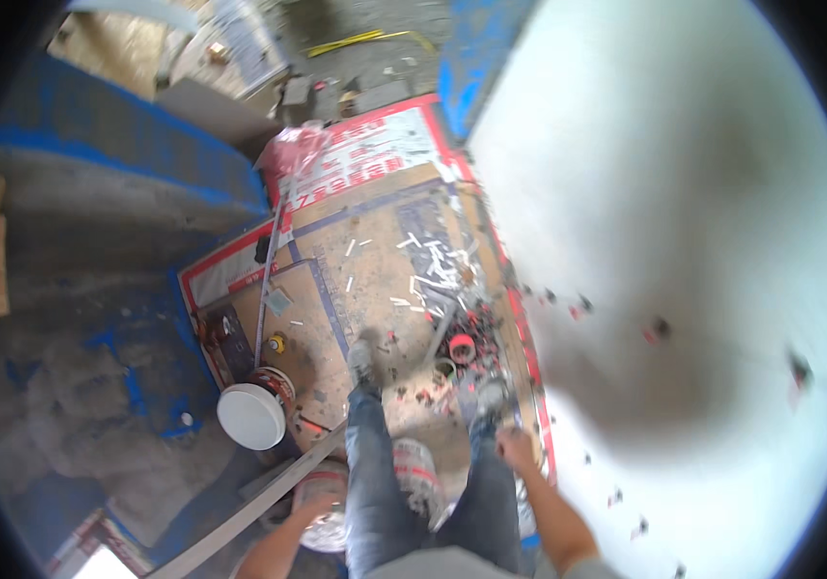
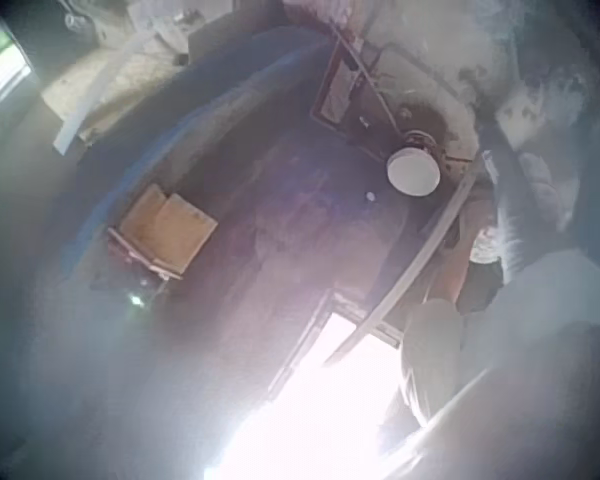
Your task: Measure, align, and hammer wall tiles into place using a mallet and levels.
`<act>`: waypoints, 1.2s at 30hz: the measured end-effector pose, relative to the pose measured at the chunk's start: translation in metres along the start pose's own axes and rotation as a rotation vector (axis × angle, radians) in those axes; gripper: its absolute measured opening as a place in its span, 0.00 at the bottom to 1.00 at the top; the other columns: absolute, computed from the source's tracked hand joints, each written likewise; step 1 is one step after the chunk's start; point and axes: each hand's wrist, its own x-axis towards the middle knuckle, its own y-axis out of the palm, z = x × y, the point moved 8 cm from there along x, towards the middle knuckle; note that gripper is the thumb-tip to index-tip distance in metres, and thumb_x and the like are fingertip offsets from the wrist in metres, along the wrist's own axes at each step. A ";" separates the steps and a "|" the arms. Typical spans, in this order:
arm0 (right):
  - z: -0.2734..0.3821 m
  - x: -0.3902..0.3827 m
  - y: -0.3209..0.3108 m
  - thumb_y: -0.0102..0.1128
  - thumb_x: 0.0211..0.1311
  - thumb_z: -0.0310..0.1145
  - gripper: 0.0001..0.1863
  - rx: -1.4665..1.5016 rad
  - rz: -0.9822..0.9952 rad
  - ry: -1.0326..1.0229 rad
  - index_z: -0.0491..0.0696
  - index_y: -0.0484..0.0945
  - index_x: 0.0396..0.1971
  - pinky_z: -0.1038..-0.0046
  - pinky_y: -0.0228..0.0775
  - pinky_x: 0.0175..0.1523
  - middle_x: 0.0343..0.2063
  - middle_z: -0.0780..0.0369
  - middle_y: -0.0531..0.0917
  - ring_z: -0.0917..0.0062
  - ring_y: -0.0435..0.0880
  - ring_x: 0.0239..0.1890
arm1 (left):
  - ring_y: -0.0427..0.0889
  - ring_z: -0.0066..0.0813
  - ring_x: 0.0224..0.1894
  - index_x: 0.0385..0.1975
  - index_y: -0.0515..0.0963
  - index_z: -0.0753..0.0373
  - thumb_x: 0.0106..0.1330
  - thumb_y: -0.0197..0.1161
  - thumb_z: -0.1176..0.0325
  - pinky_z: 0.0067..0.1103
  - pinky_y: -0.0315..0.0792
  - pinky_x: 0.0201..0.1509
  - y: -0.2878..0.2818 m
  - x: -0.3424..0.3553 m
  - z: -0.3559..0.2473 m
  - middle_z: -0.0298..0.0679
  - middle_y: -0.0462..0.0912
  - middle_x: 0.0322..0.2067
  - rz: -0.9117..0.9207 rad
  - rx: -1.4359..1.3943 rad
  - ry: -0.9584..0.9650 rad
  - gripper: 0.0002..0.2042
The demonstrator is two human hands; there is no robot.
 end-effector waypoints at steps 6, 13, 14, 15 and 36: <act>0.063 -0.191 -0.126 0.65 0.65 0.38 0.13 0.242 -0.336 -0.027 0.41 0.79 0.32 0.72 0.74 0.27 0.21 0.62 0.80 0.77 0.80 0.21 | 0.85 0.41 0.34 0.36 0.85 0.68 0.67 0.49 0.53 0.39 0.76 0.44 -0.045 -0.094 -0.138 0.51 0.85 0.29 -0.376 0.394 0.281 0.23; -0.127 -0.370 -0.096 0.67 0.59 0.49 0.25 0.733 -0.779 0.203 0.38 0.84 0.39 0.59 0.81 0.41 0.30 0.50 0.88 0.61 0.90 0.35 | 0.66 0.26 0.14 0.22 0.71 0.54 0.68 0.58 0.55 0.24 0.59 0.16 -0.137 -0.168 -0.302 0.32 0.67 0.17 -0.093 0.172 0.132 0.14; -0.165 -0.401 -0.076 0.67 0.59 0.49 0.25 0.831 -0.857 0.241 0.38 0.84 0.39 0.59 0.81 0.41 0.30 0.50 0.88 0.61 0.90 0.35 | 0.66 0.26 0.15 0.23 0.70 0.52 0.68 0.58 0.56 0.23 0.59 0.17 -0.129 -0.189 -0.332 0.30 0.65 0.16 -0.049 0.179 0.129 0.13; -0.214 -0.430 -0.052 0.67 0.58 0.51 0.28 0.768 -0.955 0.389 0.38 0.84 0.42 0.58 0.80 0.47 0.37 0.47 0.88 0.58 0.89 0.42 | 0.66 0.25 0.15 0.23 0.68 0.51 0.68 0.58 0.57 0.22 0.59 0.18 -0.112 -0.209 -0.362 0.29 0.64 0.15 -0.001 0.189 0.120 0.12; -0.554 -0.600 -0.025 0.66 0.63 0.38 0.14 1.947 -1.376 0.405 0.43 0.80 0.25 0.73 0.71 0.25 0.18 0.64 0.79 0.78 0.79 0.18 | 0.74 0.30 0.29 0.33 0.79 0.61 0.69 0.59 0.55 0.25 0.64 0.31 0.789 -0.479 -0.386 0.38 0.80 0.32 0.897 0.866 0.229 0.14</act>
